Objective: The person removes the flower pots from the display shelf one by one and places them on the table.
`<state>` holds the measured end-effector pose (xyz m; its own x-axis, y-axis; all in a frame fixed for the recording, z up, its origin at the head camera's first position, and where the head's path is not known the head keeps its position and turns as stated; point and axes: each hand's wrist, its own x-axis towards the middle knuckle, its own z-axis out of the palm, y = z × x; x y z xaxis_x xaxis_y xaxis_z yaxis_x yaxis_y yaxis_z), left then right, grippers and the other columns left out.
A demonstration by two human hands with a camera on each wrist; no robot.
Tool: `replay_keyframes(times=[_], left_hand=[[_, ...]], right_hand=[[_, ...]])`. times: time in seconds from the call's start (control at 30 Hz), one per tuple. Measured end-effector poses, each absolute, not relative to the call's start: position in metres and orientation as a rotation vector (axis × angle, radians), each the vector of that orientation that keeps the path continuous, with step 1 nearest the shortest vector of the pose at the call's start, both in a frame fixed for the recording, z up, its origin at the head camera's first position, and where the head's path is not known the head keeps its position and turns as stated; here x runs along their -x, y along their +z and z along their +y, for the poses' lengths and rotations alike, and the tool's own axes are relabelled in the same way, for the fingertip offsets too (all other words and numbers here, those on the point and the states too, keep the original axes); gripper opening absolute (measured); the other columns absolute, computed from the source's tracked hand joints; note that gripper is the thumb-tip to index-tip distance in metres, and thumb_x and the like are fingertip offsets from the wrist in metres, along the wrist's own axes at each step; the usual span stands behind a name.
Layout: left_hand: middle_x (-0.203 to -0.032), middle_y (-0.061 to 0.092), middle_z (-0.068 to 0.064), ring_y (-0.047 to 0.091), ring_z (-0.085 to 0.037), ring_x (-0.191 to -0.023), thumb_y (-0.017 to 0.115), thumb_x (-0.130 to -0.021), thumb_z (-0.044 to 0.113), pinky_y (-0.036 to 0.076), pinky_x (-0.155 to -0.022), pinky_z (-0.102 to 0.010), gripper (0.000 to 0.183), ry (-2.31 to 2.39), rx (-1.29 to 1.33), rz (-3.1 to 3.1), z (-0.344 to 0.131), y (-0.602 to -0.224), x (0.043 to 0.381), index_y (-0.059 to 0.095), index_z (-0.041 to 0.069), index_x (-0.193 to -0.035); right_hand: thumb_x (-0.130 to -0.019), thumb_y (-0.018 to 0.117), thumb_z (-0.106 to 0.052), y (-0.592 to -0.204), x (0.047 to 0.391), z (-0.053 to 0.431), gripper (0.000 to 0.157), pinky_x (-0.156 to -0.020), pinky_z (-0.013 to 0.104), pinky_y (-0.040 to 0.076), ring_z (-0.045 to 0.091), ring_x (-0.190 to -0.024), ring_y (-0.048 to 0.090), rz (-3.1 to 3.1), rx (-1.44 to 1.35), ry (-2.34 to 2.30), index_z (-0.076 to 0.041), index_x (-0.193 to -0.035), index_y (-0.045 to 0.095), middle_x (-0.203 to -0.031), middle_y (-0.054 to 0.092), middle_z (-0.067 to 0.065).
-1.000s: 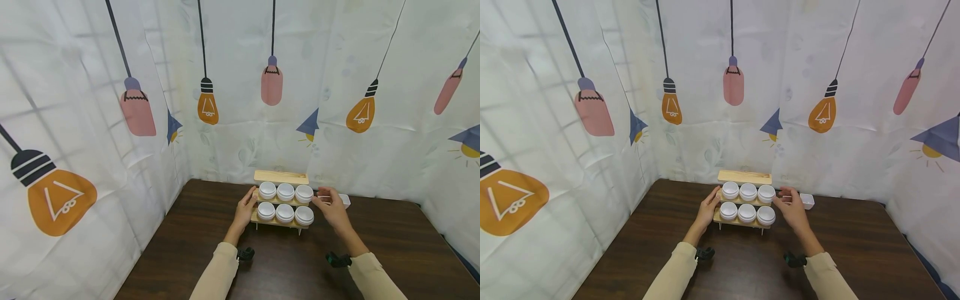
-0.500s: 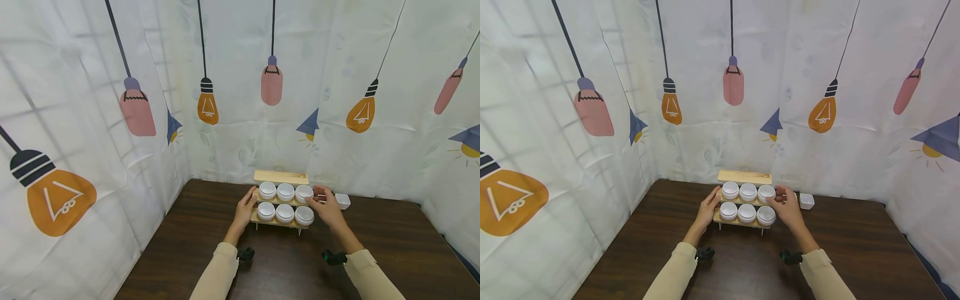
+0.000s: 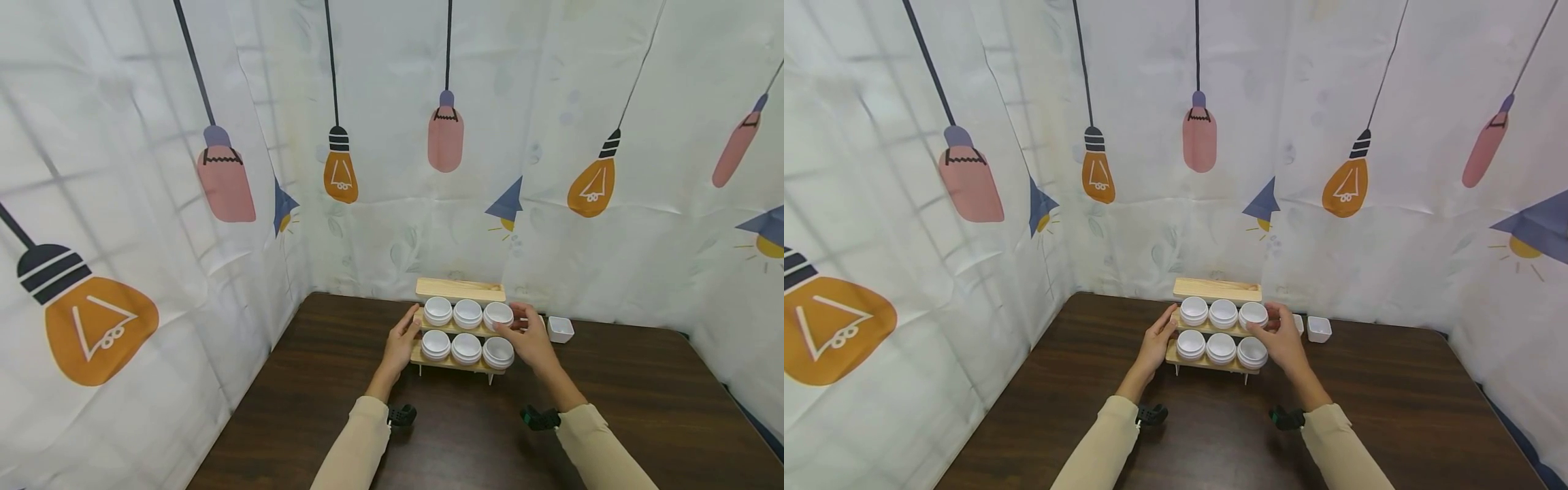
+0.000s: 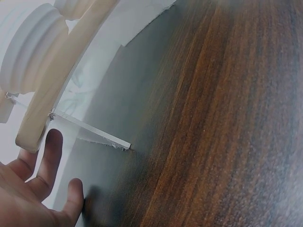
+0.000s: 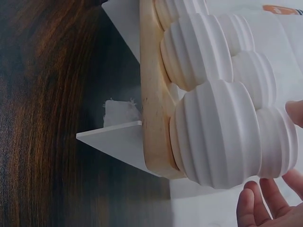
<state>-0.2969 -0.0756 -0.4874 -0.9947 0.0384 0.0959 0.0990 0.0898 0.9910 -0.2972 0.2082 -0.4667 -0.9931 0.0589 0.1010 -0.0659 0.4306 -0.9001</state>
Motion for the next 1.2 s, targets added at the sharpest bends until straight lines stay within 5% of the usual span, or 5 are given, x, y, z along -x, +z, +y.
replay_keyframes(times=[0.37,0.67,0.93,1.2], left_hand=[[-0.136,0.062,-0.018,0.062,-0.027,-0.113,0.05,-0.109,0.025,0.044,-0.109,-0.055,0.049,-2.084,0.128,-2.265,-0.073,-0.519,0.32,0.044,0.016,-0.157],[-0.133,0.064,-0.013,0.062,-0.02,-0.111,0.052,-0.108,0.032,0.047,-0.107,-0.047,0.047,-2.055,0.115,-2.28,-0.073,-0.525,0.322,0.048,0.028,-0.155],[-0.133,0.065,-0.012,0.061,-0.018,-0.108,0.053,-0.108,0.033,0.045,-0.109,-0.048,0.047,-2.069,0.112,-2.274,-0.073,-0.524,0.322,0.048,0.028,-0.155],[-0.142,0.059,-0.017,0.061,-0.029,-0.112,0.05,-0.109,0.026,0.042,-0.111,-0.057,0.05,-2.096,0.135,-2.262,-0.073,-0.519,0.32,0.043,0.016,-0.157]], right_hand=[[-0.095,0.075,-0.032,-0.47,0.3,0.207,0.072,-0.082,0.026,0.045,0.026,-0.11,0.051,-2.555,-0.018,1.618,-0.004,-0.15,0.039,-0.136,0.045,0.018],[-0.095,0.075,-0.032,-0.472,0.302,0.204,0.07,-0.083,0.022,0.044,0.023,-0.106,0.05,-2.538,-0.02,1.621,-0.004,-0.148,0.041,-0.13,0.047,0.016],[-0.096,0.074,-0.034,-0.473,0.301,0.204,0.069,-0.084,0.024,0.044,0.021,-0.106,0.05,-2.533,-0.03,1.63,-0.005,-0.148,0.04,-0.131,0.048,0.017],[-0.097,0.072,-0.036,-0.474,0.301,0.204,0.07,-0.087,0.027,0.043,0.022,-0.108,0.05,-2.552,-0.037,1.616,-0.006,-0.15,0.038,-0.134,0.05,0.018]])
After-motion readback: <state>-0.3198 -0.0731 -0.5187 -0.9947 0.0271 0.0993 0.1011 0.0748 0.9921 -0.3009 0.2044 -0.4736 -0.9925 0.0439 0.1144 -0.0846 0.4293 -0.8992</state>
